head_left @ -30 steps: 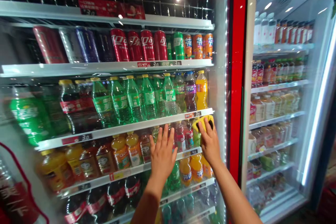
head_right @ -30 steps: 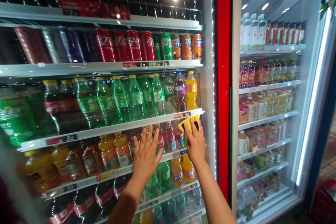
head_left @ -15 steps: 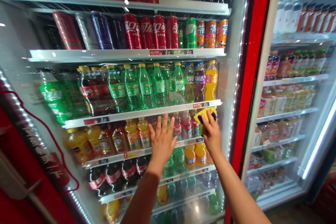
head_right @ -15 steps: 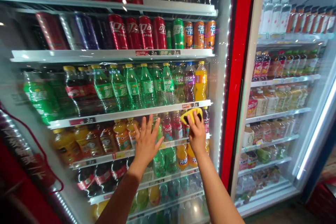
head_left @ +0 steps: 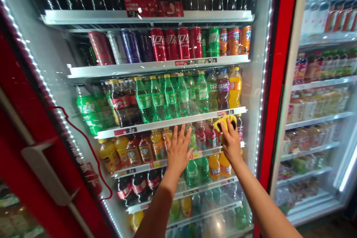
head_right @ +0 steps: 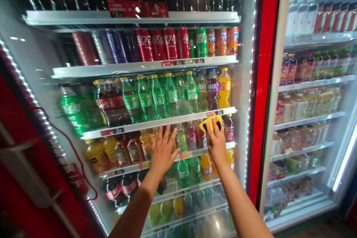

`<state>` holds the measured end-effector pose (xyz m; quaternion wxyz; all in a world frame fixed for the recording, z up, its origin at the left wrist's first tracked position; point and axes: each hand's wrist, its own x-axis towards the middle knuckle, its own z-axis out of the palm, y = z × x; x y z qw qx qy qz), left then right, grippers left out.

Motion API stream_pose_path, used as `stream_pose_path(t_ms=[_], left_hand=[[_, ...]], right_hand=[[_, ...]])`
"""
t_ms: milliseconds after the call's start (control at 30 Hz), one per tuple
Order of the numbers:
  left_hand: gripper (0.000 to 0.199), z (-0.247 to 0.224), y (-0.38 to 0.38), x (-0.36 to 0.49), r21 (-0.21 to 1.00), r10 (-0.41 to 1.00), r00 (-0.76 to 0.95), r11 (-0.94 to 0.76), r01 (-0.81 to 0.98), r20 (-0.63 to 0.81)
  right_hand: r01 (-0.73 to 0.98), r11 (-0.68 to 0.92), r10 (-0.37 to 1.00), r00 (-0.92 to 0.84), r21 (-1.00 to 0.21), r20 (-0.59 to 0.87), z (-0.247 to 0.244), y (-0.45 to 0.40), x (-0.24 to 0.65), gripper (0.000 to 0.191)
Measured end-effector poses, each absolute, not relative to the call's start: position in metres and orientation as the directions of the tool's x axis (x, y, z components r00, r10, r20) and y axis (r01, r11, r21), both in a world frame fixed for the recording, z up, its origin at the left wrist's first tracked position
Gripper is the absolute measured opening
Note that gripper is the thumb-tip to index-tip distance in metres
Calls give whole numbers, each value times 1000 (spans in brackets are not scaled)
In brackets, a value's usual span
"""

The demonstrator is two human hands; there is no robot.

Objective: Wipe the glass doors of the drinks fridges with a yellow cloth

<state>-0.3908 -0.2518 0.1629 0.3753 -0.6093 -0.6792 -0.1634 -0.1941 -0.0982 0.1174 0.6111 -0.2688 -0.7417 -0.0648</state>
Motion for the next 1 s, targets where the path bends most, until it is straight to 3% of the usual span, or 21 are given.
stream_pose_path(t_ms=[67, 133, 233, 367, 567, 633, 833, 1000], left_hand=[[90, 165, -257, -398, -231, 706, 17, 209, 950, 708], [91, 166, -261, -401, -223, 704, 9, 213, 951, 710], [91, 165, -268, -406, -219, 709, 3, 214, 952, 706], [90, 164, -284, -423, -224, 718, -15, 237, 945, 696], [82, 168, -307, -451, -224, 735, -24, 238, 945, 677], [81, 167, -310, -453, -226, 741, -20, 230, 946, 672], [82, 162, -320, -462, -217, 737, -35, 244, 945, 675], [84, 162, -332, -476, -198, 728, -78, 286, 938, 681]], right_hand=[[485, 815, 356, 9, -316, 934, 133, -96, -204, 98], [485, 815, 344, 36, -318, 938, 148, -104, -227, 98], [468, 859, 279, -90, -206, 956, 149, -133, -259, 96], [438, 893, 231, -235, -109, 944, 115, -157, -260, 95], [472, 815, 361, 40, -336, 932, 129, -144, -265, 93], [475, 819, 338, 51, -320, 940, 143, -152, -285, 93], [435, 890, 257, -236, -135, 937, 117, -181, -295, 97], [456, 858, 299, -65, -238, 952, 126, -171, -291, 97]])
